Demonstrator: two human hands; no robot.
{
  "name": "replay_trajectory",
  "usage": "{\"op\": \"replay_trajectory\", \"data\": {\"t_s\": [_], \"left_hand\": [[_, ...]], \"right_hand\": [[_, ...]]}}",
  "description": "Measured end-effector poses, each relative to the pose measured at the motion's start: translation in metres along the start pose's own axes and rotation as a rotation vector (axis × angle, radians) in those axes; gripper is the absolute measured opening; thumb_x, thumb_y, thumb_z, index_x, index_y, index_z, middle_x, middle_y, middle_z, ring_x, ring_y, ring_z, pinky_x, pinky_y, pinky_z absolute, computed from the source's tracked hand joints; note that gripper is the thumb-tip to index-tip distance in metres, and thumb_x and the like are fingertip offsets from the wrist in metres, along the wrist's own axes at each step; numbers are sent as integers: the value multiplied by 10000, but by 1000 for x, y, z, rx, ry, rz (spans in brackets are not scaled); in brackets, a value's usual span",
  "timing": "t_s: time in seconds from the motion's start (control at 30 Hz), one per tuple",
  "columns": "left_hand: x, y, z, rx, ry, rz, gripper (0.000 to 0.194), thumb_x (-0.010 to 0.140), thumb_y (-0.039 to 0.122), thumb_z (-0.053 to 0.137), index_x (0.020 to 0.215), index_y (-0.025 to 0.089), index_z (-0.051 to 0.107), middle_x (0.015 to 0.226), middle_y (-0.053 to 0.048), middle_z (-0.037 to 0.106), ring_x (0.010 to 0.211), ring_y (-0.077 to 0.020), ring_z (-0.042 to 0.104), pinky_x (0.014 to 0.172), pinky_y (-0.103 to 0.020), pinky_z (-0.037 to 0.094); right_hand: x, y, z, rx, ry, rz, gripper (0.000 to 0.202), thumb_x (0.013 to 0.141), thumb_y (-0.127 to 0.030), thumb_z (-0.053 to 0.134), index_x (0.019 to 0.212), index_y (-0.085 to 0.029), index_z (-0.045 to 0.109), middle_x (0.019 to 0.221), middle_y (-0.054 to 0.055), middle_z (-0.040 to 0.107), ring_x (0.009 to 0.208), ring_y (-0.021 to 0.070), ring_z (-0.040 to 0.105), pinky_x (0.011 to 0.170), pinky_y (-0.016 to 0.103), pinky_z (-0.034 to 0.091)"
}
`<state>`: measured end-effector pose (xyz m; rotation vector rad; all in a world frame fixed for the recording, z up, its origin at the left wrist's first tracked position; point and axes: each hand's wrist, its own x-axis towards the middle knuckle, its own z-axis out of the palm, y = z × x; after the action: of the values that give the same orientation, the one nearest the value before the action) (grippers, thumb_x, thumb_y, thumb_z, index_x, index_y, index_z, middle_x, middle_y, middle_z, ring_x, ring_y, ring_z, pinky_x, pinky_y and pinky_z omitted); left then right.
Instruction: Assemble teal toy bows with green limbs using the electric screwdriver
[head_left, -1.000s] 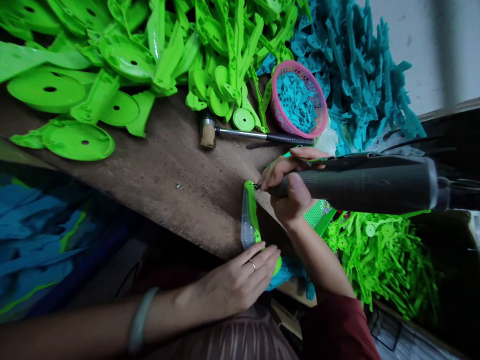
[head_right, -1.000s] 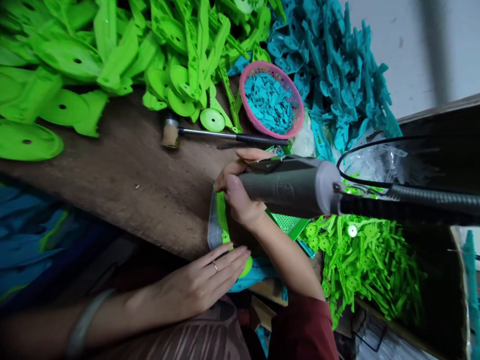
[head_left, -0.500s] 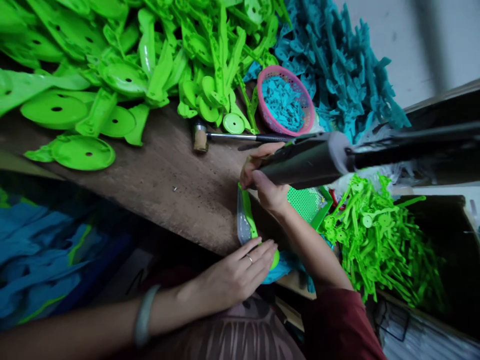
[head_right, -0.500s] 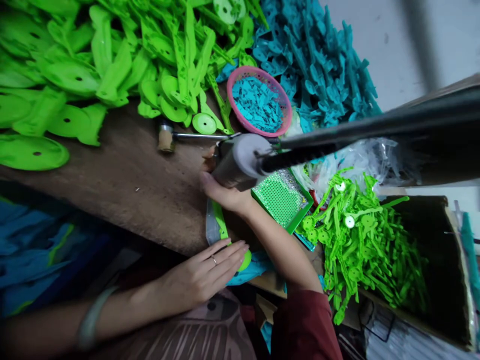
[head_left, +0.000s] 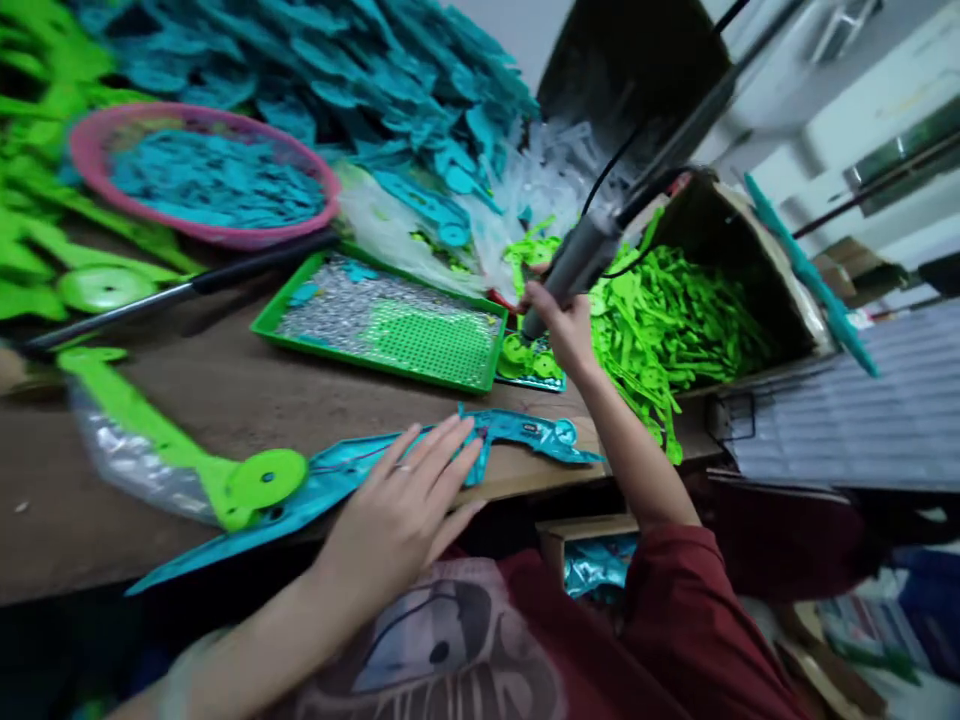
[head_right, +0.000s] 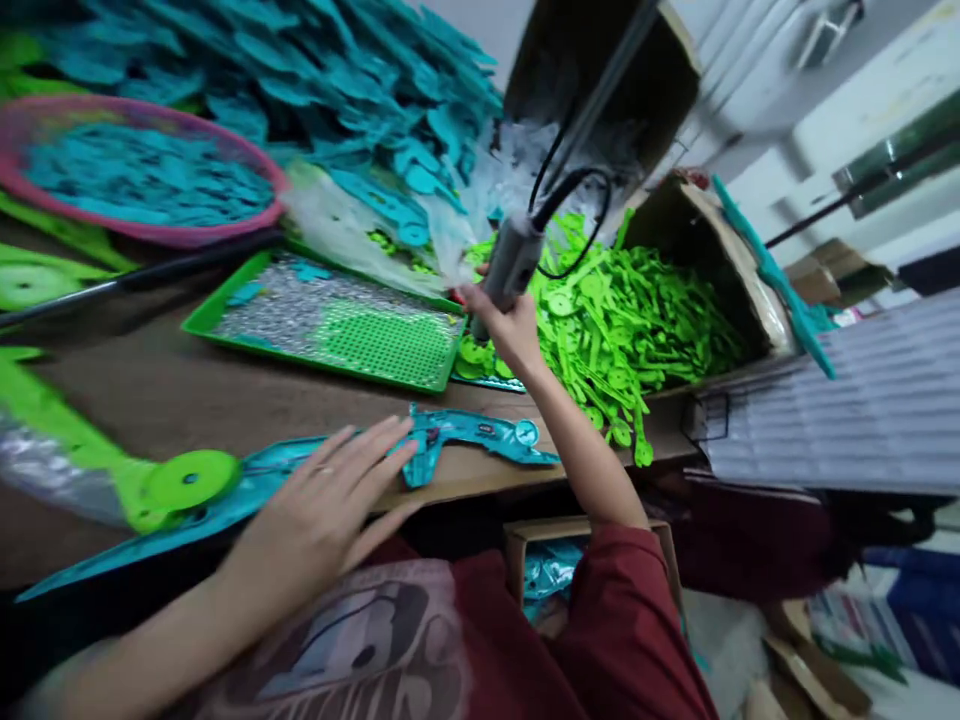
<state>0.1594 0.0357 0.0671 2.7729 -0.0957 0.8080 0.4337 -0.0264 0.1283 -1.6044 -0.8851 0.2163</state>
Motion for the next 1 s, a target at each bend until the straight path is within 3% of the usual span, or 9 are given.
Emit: {"op": "replay_trajectory", "data": {"t_s": [0.13, 0.2, 0.3, 0.43, 0.5, 0.63, 0.73, 0.87, 1.0], "left_hand": [[27, 20, 49, 42, -49, -109, 593, 1004, 395, 438, 1428, -18, 408, 1415, -315, 522, 1299, -441, 532, 1038, -592, 446], [18, 13, 57, 20, -49, -126, 629, 994, 427, 448, 1431, -22, 384, 1349, -313, 563, 1253, -439, 561, 1005, -582, 480], [-2, 2, 51, -27, -62, -120, 597, 977, 420, 496, 1414, 27, 394, 1311, -287, 577, 1220, -412, 583, 980, -550, 519], [-11, -2, 41, -64, -107, -123, 596, 965, 423, 525, 1422, 71, 374, 1334, -278, 552, 1233, -416, 577, 985, -576, 524], [-12, -2, 38, -69, -119, -119, 605, 969, 434, 510, 1448, 99, 351, 1350, -271, 545, 1243, -417, 574, 992, -591, 521], [-16, -9, 34, -50, -109, -97, 635, 967, 475, 477, 1467, 110, 337, 1338, -279, 551, 1201, -438, 599, 960, -624, 533], [-21, -17, 36, -33, -91, -88, 628, 963, 494, 465, 1454, 117, 357, 1316, -276, 566, 1173, -445, 618, 946, -635, 538], [-22, -25, 37, -26, -83, -67, 607, 965, 531, 438, 1433, 147, 393, 1296, -255, 590, 1181, -470, 612, 960, -684, 513], [-5, -9, 8, -70, 25, -113, 631, 947, 495, 523, 1504, 267, 335, 1478, -189, 474, 1296, -442, 532, 1058, -702, 445]], "right_hand": [[-64, 6, -71, -470, -38, 17, 427, 855, -471, 673, 1159, -186, 579, 1052, 86, 643, 985, 218, 621, 851, 368, 512], [-108, 9, -106, -749, -200, 36, 370, 875, -391, 665, 1168, -177, 596, 1112, 123, 627, 1096, 275, 566, 986, 464, 456], [-158, 25, -133, -868, -407, 122, 517, 852, -353, 710, 1304, -165, 545, 1246, 155, 585, 1216, 320, 501, 1066, 519, 400], [-172, 44, -135, -819, -357, 182, 143, 921, -177, 553, 1015, -169, 662, 1034, 123, 633, 1106, 288, 555, 1005, 480, 428], [-166, 38, -144, -784, -284, 189, 154, 935, -157, 498, 899, -164, 648, 939, 108, 642, 1003, 259, 591, 932, 425, 461], [-166, -11, -200, -613, -161, 260, 130, 944, -281, 562, 975, -170, 623, 788, 30, 646, 683, 152, 609, 644, 266, 476], [-185, -57, -233, -133, -133, 291, 180, 862, -361, 718, 884, -201, 639, 595, -50, 570, 425, 87, 479, 460, 216, 379], [-204, -83, -210, 549, 13, -136, 56, 904, -348, 689, 917, -294, 695, 440, -125, 410, 293, 56, 359, 490, 230, 451], [-194, -70, -145, 461, 188, -220, 47, 887, -260, 723, 902, -288, 758, 695, -16, 596, 647, 112, 633, 719, 294, 547]]}}
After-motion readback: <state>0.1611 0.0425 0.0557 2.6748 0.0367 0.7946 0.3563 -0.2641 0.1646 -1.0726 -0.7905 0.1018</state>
